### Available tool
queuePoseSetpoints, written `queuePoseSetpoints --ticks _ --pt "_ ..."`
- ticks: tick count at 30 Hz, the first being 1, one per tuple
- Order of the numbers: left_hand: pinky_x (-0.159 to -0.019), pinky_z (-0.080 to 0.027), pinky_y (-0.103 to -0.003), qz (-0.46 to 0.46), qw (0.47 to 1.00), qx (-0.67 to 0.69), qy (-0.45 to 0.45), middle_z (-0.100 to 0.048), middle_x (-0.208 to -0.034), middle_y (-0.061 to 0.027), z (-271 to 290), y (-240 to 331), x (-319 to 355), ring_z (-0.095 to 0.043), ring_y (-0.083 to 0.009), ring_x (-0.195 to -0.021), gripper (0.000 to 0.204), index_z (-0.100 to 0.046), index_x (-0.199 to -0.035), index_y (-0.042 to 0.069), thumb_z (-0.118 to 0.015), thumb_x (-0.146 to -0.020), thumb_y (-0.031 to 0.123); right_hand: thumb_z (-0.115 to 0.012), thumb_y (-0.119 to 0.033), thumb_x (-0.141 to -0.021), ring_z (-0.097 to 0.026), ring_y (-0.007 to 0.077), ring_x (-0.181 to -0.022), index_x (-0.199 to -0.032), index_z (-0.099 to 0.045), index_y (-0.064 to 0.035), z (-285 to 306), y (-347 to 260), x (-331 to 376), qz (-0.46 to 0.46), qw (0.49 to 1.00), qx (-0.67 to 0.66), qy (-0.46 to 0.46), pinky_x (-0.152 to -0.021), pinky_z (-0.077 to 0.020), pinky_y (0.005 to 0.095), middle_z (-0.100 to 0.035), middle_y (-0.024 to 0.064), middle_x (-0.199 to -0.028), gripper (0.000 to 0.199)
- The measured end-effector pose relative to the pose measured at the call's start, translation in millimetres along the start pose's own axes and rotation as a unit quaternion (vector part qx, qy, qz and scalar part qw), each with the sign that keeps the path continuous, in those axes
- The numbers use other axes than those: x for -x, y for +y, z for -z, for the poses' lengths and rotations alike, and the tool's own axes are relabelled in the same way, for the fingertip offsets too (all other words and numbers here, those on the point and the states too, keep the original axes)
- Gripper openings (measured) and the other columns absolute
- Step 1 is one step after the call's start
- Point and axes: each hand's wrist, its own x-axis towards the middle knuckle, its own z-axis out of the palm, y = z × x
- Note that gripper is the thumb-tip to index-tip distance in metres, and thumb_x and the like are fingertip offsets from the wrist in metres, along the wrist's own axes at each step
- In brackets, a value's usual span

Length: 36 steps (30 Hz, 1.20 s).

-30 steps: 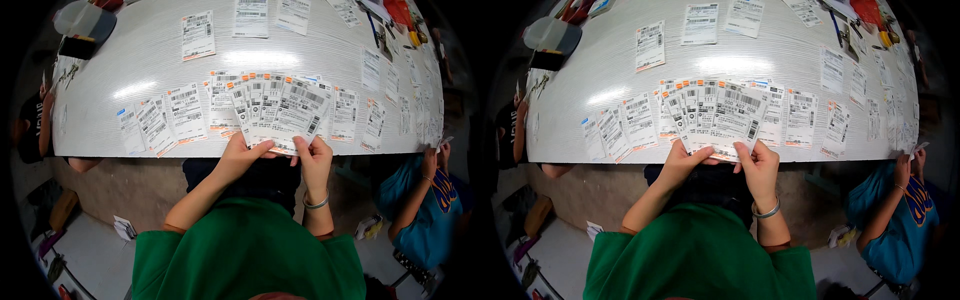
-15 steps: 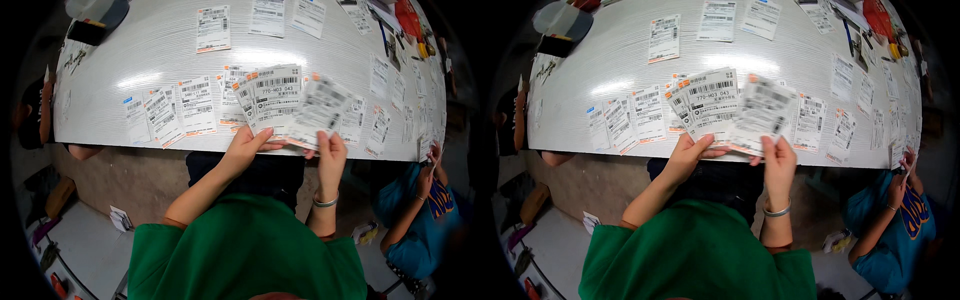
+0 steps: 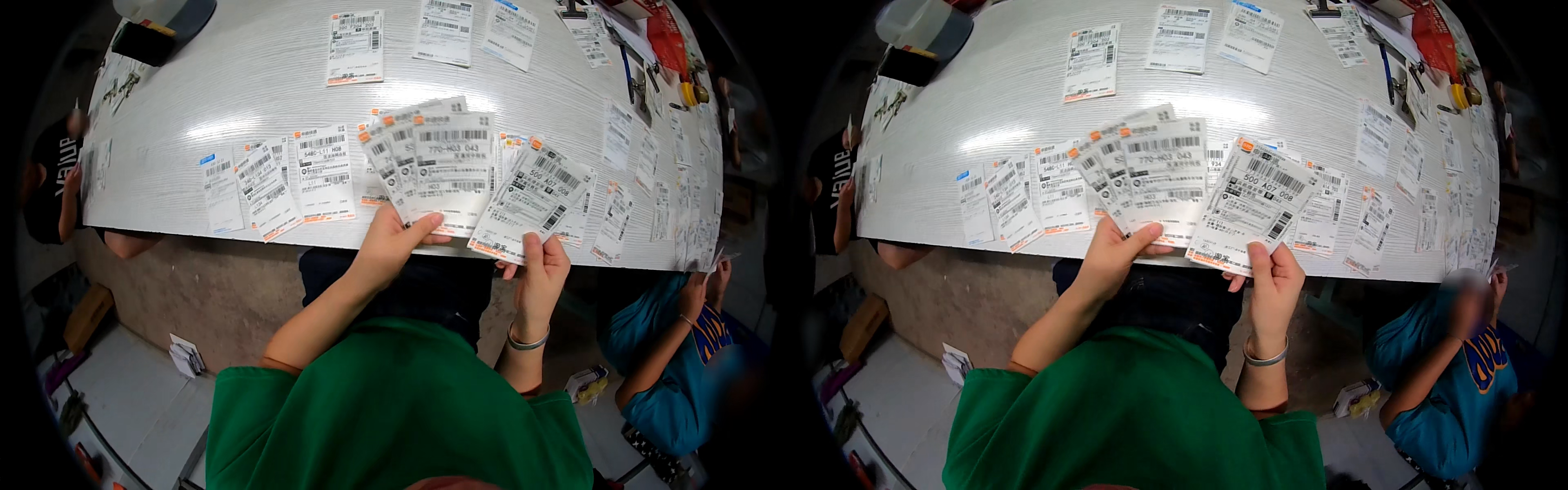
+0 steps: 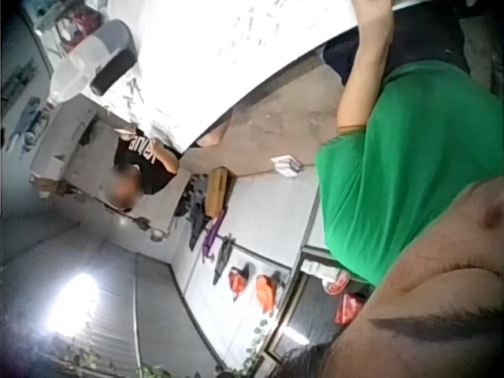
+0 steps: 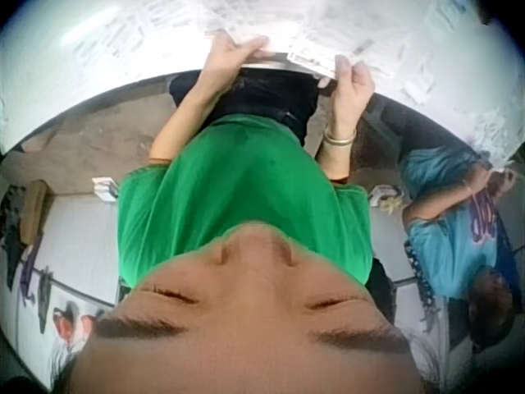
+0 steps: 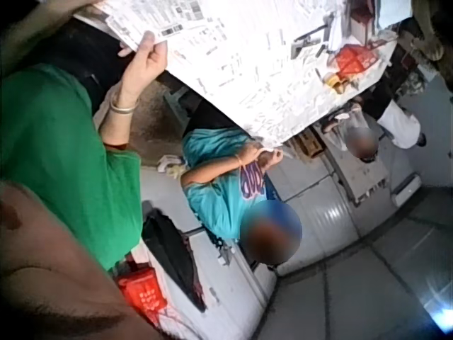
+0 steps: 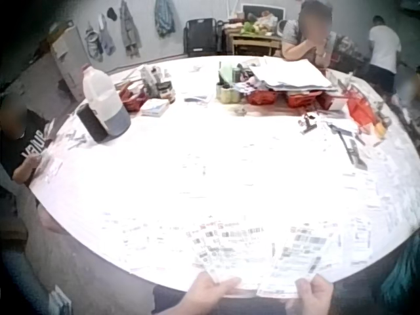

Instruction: The person sorts through a stack of shipping labels on a table, checking details on each one and arranging them into different piles.

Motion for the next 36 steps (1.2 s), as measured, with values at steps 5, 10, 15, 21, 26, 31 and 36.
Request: queuePoseSetpoints --ticks 5,10,15,21,26,31,36 --pt "-0.071 -0.055 -0.029 -0.137 0.982 0.003 0.128 -0.058 -0.101 -0.0139 33 31 11 -0.06 -0.0185 -0.086 0.03 -0.045 -0.111 -0.008 -0.052 -0.084 0.002 -0.047 -0.009 -0.09 -0.051 0.0107 -0.048 -0.084 -0.054 0.0066 22 1 -8 0.034 0.997 0.057 0.028 -0.045 -0.0422 0.0215 -0.059 0.0115 -0.066 0.018" --pt "-0.069 -0.055 -0.026 -0.289 0.926 0.035 0.239 -0.057 -0.099 -0.0125 98 69 42 -0.061 -0.0168 -0.082 0.025 -0.046 -0.11 -0.006 -0.05 -0.085 -0.001 -0.046 -0.01 -0.091 -0.05 0.0097 -0.048 -0.084 -0.055 0.007 13 -4 -7 0.022 0.996 0.086 0.026 -0.046 -0.0408 0.0205 -0.058 0.0101 -0.065 0.02" --pt "-0.071 -0.055 -0.021 -0.371 0.88 0.03 0.296 -0.057 -0.104 -0.014 140 89 74 -0.062 -0.0159 -0.086 0.03 -0.044 -0.115 -0.005 -0.051 -0.086 0.001 -0.046 -0.008 -0.09 -0.05 0.0098 -0.049 -0.086 -0.055 0.0078 -14 9 5 -0.009 0.995 0.095 -0.034 -0.045 -0.0404 0.0199 -0.058 0.0098 -0.065 0.019" --pt "-0.07 -0.055 -0.022 -0.365 0.865 0.045 0.341 -0.057 -0.105 -0.0135 163 85 83 -0.062 -0.0163 -0.086 0.031 -0.043 -0.116 -0.004 -0.05 -0.086 0.0 -0.049 -0.006 -0.088 -0.051 0.0097 -0.049 -0.081 -0.055 0.0079 -54 5 4 -0.064 0.968 0.19 -0.149 -0.044 -0.0398 0.0198 -0.058 0.0087 -0.064 0.016" --pt "-0.07 -0.055 -0.022 -0.358 0.866 0.07 0.342 -0.055 -0.107 -0.0139 168 81 85 -0.061 -0.0161 -0.088 0.032 -0.041 -0.116 -0.005 -0.049 -0.086 -0.001 -0.054 -0.01 -0.083 -0.053 0.0123 -0.047 -0.075 -0.057 0.0074 -30 -14 5 -0.014 0.9 0.156 -0.406 -0.045 -0.0404 0.0232 -0.057 0.0089 -0.058 0.019" --pt "-0.07 -0.055 -0.022 -0.357 0.86 0.075 0.357 -0.055 -0.107 -0.0143 174 83 79 -0.061 -0.0163 -0.087 0.032 -0.04 -0.117 -0.005 -0.048 -0.086 -0.001 -0.05 -0.004 -0.084 -0.057 0.0192 -0.049 -0.074 -0.059 0.0039 -85 -13 -8 -0.087 0.754 -0.17 -0.629 -0.047 -0.0451 0.0234 -0.059 0.0106 -0.059 0.016" --pt "-0.07 -0.055 -0.022 -0.364 0.85 0.078 0.373 -0.054 -0.107 -0.0149 182 79 79 -0.061 -0.017 -0.087 0.032 -0.04 -0.117 -0.006 -0.047 -0.086 -0.002 -0.056 -0.01 -0.081 -0.054 0.0168 -0.05 -0.068 -0.057 0.0018 -104 -15 -9 -0.128 0.801 0.297 -0.504 -0.045 -0.039 0.0241 -0.056 0.0066 -0.057 0.017"
